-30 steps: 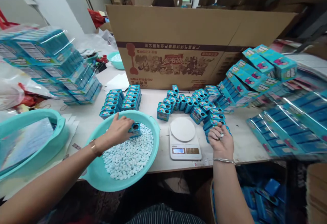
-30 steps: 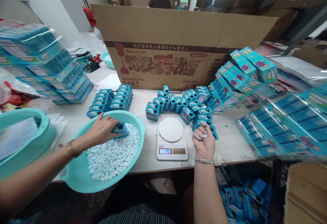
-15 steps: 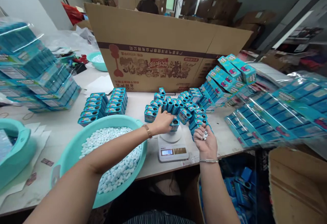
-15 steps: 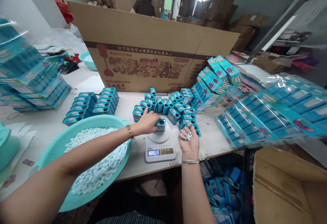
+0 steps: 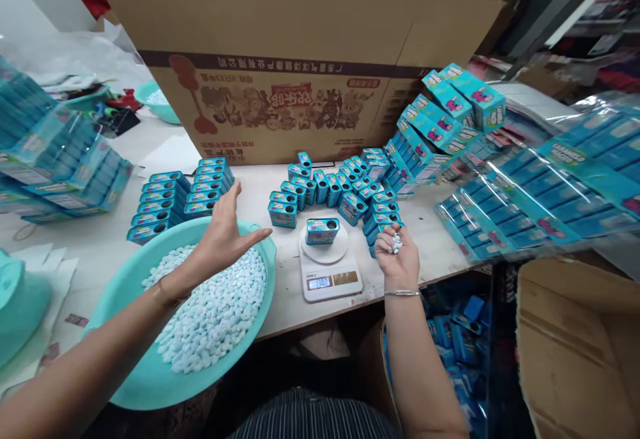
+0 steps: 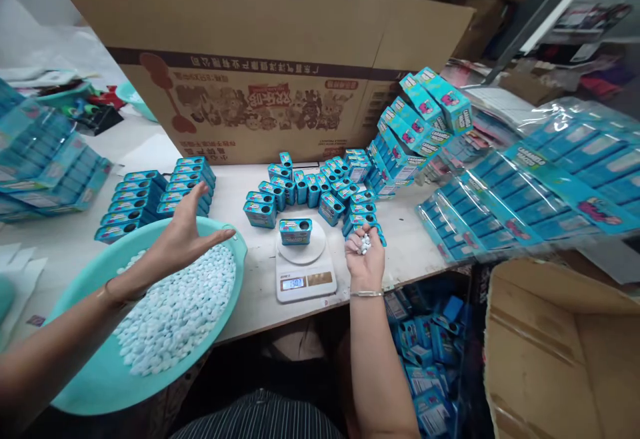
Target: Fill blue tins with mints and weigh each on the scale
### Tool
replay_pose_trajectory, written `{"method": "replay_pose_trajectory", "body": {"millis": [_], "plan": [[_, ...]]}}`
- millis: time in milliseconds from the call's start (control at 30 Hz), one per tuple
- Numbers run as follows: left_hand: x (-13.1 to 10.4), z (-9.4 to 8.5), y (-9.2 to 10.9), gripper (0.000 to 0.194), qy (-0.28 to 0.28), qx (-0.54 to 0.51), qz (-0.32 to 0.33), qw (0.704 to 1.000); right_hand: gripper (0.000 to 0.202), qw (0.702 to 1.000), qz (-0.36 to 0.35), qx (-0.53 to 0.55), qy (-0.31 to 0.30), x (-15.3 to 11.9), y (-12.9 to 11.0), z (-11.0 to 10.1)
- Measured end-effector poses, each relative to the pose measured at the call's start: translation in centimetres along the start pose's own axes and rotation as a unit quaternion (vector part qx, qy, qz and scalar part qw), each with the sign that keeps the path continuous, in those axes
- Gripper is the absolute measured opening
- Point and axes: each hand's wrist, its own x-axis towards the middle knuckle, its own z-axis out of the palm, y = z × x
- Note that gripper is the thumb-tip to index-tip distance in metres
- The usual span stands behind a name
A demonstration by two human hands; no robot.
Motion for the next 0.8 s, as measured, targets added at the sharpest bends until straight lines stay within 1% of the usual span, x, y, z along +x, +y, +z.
{"method": "replay_pose_trajectory", "body": {"millis": [67, 133, 267, 367, 467, 633, 733, 800], "plan": [[-1.0, 0.3, -0.9, 0.100, -0.009, 0.013, -0.024, 1.000, 0.024, 1.000, 0.011, 0.000, -0.014, 0.3, 0.2, 0.0], [-1.5, 0.5, -1.0, 0.097, -0.013, 0.016, -0.035, 0.999, 0.024, 1.000, 0.020, -0.005, -0.020, 0.4, 0.2, 0.1], [-1.5, 0.7, -0.1, 0.091, -0.043, -0.005, -0.033, 0.999, 0.026, 0.999, 0.019, -0.024, -0.015, 0.6, 0.2, 0.8], [-1.0, 1.4, 1.1, 0.088, -0.057, -0.036, -0.006, 0.998, 0.029, 0.999, 0.012, -0.038, -0.008, 0.8, 0.6, 2.0], [0.0, 3.2, 2.6, 0.083, -0.074, -0.064, 0.037, 0.995, 0.030, 0.999, 0.000, -0.054, -0.003, 1.2, 1.5, 3.8], [2.8, 7.5, 5.6, 0.082, -0.131, -0.071, 0.082, 0.985, 0.030, 0.996, -0.020, -0.088, 0.001, 1.8, 4.1, 7.2], [4.3, 9.6, 6.5, 0.080, -0.174, -0.051, 0.078, 0.980, 0.029, 0.992, -0.046, -0.119, -0.008, 2.2, 5.6, 8.5], [4.8, 10.5, 6.7, 0.075, -0.199, -0.050, 0.064, 0.977, 0.028, 0.988, -0.064, -0.140, -0.019, 2.5, 6.4, 8.8]]}}
